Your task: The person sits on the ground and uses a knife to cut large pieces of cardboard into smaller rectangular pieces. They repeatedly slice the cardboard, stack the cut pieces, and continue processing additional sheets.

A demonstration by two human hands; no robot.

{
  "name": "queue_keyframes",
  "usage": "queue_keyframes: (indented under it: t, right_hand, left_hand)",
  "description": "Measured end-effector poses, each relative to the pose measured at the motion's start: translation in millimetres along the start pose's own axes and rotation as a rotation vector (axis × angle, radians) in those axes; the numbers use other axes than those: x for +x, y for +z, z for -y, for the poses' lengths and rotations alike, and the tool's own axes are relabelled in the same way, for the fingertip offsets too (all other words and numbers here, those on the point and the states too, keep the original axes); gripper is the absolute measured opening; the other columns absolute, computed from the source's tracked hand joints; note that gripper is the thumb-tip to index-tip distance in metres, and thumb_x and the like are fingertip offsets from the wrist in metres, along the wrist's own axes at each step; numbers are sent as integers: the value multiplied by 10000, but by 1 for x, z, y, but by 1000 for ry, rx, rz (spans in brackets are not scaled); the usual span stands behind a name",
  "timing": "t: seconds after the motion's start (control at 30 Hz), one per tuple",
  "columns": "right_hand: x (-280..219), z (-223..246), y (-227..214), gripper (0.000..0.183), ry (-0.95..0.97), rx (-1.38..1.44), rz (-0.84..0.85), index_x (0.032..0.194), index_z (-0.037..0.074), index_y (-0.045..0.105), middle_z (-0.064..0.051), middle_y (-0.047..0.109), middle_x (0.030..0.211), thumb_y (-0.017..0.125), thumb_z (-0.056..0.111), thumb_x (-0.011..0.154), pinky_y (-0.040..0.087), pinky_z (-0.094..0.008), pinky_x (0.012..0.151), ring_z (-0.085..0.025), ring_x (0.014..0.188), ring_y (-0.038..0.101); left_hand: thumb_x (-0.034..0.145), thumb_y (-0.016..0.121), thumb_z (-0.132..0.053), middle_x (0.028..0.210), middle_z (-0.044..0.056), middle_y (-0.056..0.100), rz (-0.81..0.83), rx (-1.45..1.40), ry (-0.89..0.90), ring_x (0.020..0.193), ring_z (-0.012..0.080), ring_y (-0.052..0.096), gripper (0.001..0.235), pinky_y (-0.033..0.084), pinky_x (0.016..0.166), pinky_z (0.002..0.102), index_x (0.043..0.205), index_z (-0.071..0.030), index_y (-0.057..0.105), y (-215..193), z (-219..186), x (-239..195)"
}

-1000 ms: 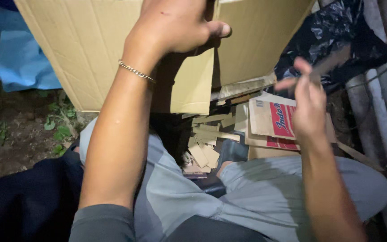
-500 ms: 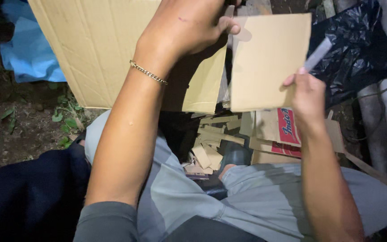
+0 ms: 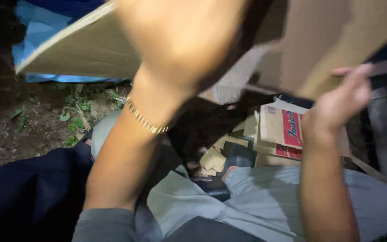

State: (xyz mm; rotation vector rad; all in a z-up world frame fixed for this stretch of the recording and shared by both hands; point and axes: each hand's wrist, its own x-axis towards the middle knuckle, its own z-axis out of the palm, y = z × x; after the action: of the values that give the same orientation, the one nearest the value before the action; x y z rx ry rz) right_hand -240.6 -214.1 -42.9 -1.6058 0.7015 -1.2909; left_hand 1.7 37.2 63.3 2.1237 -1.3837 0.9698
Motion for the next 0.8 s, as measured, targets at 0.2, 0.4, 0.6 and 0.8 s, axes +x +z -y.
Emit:
queue_keyframes:
  t: [0.2, 0.4, 0.6, 0.8]
  right_hand:
    - [68, 13, -62, 369, 46, 252, -84, 887, 54, 625, -57, 623, 950, 549, 286, 1164, 512, -377, 935, -200, 968, 601]
    - [64, 31, -70, 397, 89, 165, 3, 834, 60, 626, -27, 634, 872, 506, 220, 1177, 492, -329, 844, -157, 856, 595]
    - [4, 33, 0, 384, 4, -441, 465, 810, 44, 653, 6, 657, 781, 478, 180, 1123, 465, -276, 713, -92, 725, 587]
    - [-17, 8, 35, 491, 213, -397, 535, 720, 49, 563, 8, 568, 687, 468, 284, 1140, 394, -271, 629, -68, 653, 487]
  left_hand:
    - [933, 638, -204, 712, 91, 616, -123, -171, -59, 600, 234, 576, 151, 458, 539, 412, 848, -81, 620, -3, 5, 3]
    - [988, 588, -209, 731, 72, 600, -429, -861, -655, 634, 184, 548, 234, 485, 599, 378, 833, -37, 557, 52, 3, -6]
    - [1002, 512, -202, 708, 79, 591, -163, -1717, -1556, 591, 172, 541, 304, 493, 564, 394, 790, 16, 522, 91, -15, -17]
    - [1024, 436, -319, 816, 160, 750, 561, -1395, -1345, 626, 213, 653, 469, 555, 649, 373, 852, 49, 671, 71, 6, -11]
